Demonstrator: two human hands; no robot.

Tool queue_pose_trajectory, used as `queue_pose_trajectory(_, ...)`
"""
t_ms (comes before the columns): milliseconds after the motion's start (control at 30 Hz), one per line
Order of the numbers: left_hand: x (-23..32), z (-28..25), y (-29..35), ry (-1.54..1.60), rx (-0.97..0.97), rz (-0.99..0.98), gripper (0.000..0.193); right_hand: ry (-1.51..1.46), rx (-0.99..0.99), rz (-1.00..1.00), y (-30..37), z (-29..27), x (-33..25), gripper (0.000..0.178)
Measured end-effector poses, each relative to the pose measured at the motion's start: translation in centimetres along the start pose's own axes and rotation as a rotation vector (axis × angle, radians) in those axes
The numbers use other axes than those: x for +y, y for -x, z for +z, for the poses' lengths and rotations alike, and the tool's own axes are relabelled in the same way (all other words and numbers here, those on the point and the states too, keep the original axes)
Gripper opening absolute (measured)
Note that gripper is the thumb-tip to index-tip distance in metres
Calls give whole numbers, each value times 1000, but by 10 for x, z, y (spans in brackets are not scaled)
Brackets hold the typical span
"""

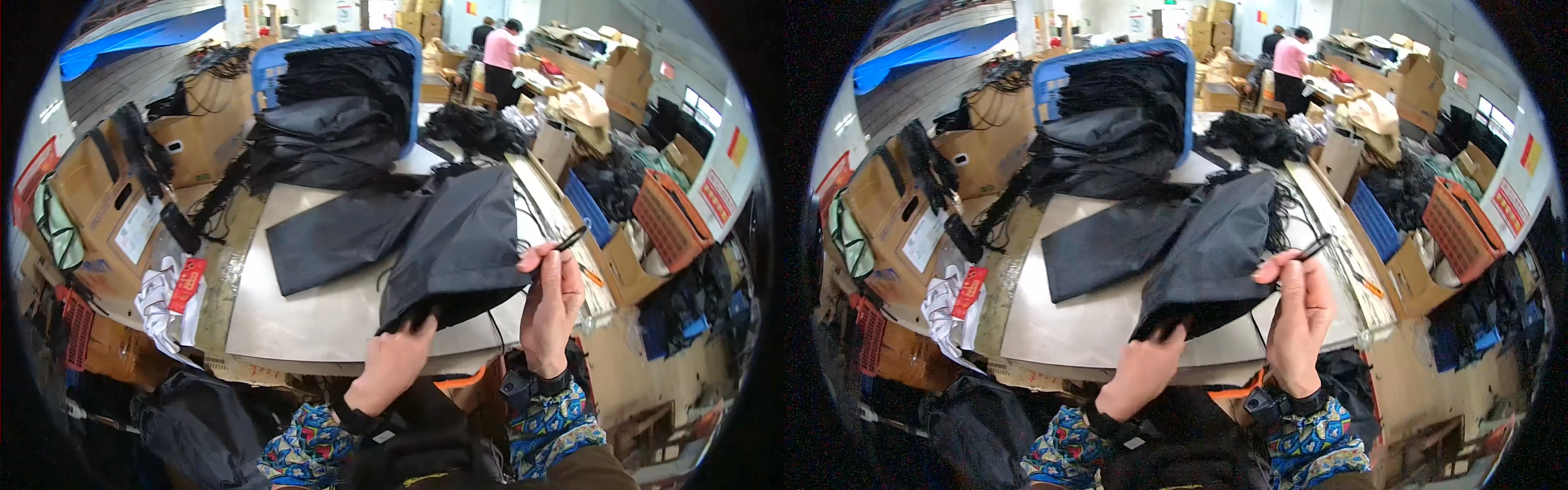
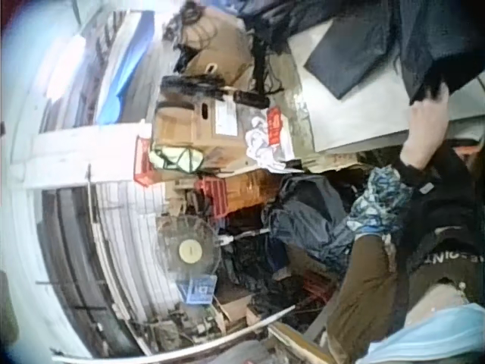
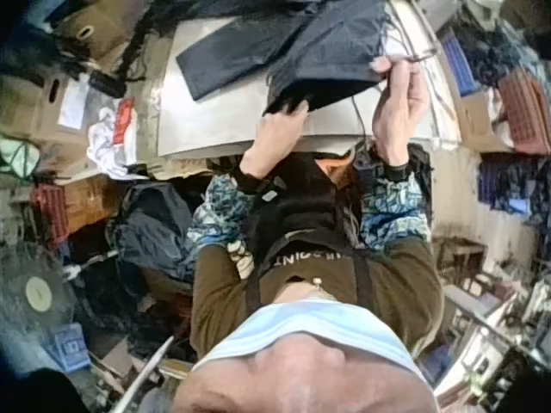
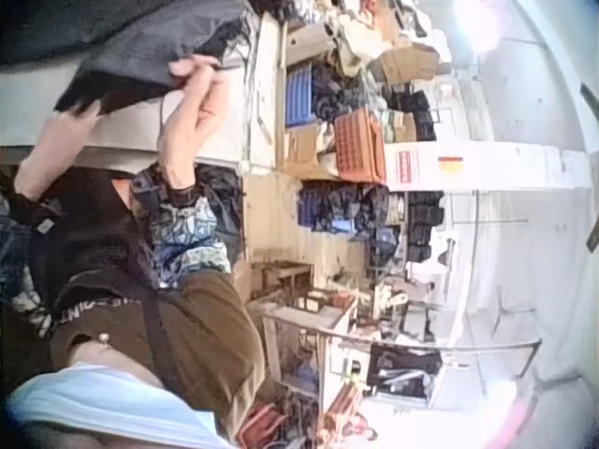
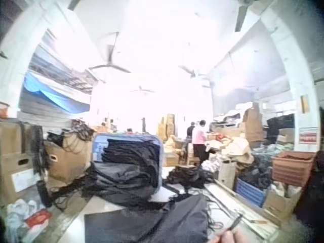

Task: The person assembles black drawstring bags by threading black cords through the top hems using a metal hook tool. They repeatedly pick up bags and cords, pull the cords through the fabric channels, and place the finished items on a pile on the table.

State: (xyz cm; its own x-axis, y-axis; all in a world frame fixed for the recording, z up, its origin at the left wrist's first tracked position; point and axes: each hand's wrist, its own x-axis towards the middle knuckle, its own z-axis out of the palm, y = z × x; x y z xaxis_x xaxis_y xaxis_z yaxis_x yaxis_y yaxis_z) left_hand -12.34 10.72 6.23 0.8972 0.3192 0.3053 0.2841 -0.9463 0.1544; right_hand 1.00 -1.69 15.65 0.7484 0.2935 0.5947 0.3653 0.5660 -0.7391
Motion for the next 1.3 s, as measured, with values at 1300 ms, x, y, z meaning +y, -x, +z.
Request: queue_pose_trajectory(1300,26,44,69,1667,38,-632,18,536,-630,532,124,-38,52,18)
